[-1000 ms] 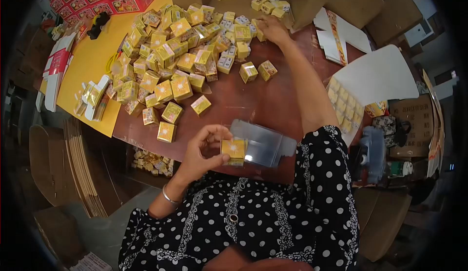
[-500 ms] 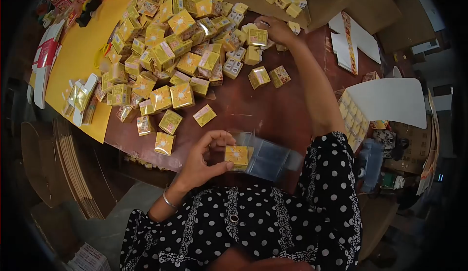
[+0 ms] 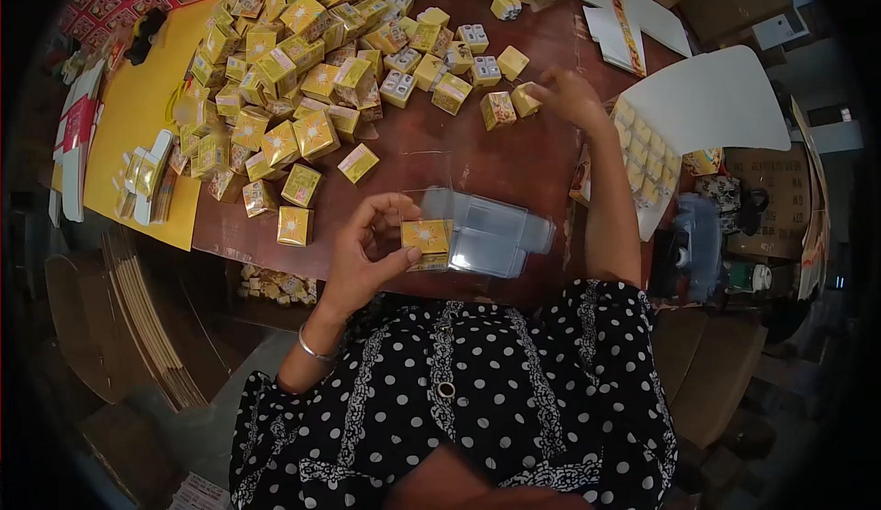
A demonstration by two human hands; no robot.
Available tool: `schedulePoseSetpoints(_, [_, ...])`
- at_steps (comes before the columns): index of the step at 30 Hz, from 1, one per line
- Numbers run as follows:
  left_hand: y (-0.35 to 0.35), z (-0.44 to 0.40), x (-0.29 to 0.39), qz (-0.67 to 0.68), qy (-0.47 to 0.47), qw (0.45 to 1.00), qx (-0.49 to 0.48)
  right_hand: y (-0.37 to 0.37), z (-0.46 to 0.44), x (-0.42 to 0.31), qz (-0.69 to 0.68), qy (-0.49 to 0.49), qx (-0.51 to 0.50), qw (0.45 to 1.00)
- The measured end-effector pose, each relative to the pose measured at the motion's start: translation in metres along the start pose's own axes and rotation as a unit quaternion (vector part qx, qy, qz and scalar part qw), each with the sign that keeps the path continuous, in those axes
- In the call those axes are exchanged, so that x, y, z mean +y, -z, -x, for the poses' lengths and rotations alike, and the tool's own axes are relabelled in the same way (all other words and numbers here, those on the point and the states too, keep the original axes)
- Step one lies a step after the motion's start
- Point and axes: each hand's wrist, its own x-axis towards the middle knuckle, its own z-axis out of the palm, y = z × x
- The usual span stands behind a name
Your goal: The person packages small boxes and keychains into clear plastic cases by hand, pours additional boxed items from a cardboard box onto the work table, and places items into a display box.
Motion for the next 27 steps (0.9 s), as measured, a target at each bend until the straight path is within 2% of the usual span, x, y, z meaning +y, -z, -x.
schedulePoseSetpoints(5, [-0.008,0.007,0.004,-0.010,-0.019,1.000,-0.015,-0.013,0.021,-0.009,-0.075,0.033,-0.031,0.996])
schedulePoseSetpoints(7, [-0.010,0.013,0.005,-0.011,-0.027,0.999,-0.014,-0.025,0.031,-0.008,-0.033,0.088,0.065,0.993])
schedulePoseSetpoints(8, [-0.011,0.015,0.005,-0.010,-0.029,0.999,-0.014,-0.029,0.036,-0.007,-0.035,0.089,0.065,0.993])
schedulePoseSetpoints(10, [-0.012,0.018,0.006,-0.010,-0.032,0.999,-0.016,-0.031,0.045,-0.003,-0.153,0.127,0.125,0.972])
schedulePoseSetpoints(11, [-0.011,0.019,0.004,-0.013,-0.039,0.999,-0.020,-0.030,0.048,0.001,-0.153,0.126,0.125,0.972])
schedulePoseSetpoints(13, [-0.011,0.023,0.003,-0.016,-0.044,0.999,-0.025,-0.026,0.056,0.005,-0.234,0.099,0.007,0.967])
schedulePoseSetpoints(14, [-0.012,0.024,0.003,-0.015,-0.042,0.999,-0.025,-0.025,0.060,0.007,-0.234,0.096,0.008,0.967])
schedulePoseSetpoints(16, [-0.014,0.026,0.002,-0.013,-0.040,0.999,-0.028,-0.015,0.070,0.005,-0.105,0.100,-0.047,0.988])
schedulePoseSetpoints(17, [-0.015,0.027,0.003,-0.011,-0.041,0.999,-0.032,-0.015,0.075,0.006,-0.105,0.098,-0.048,0.988])
schedulePoseSetpoints(19, [-0.016,0.029,0.003,-0.008,-0.044,0.998,-0.034,-0.016,0.084,0.004,-0.133,0.079,0.038,0.987])
schedulePoseSetpoints(20, [-0.016,0.030,0.003,-0.010,-0.047,0.998,-0.034,-0.016,0.087,0.004,-0.133,0.080,0.037,0.987])
schedulePoseSetpoints(22, [-0.015,0.035,0.004,-0.014,-0.051,0.998,-0.032,-0.014,0.092,0.003,-0.070,0.003,0.065,0.995])
schedulePoseSetpoints(25, [-0.015,0.038,0.006,-0.006,-0.028,0.999,-0.035,-0.029,0.105,-0.005,-0.093,0.058,0.037,0.993])
schedulePoseSetpoints(27, [-0.015,0.040,0.007,-0.016,-0.011,0.999,-0.026,-0.032,0.108,-0.016,-0.075,0.041,0.044,0.995])
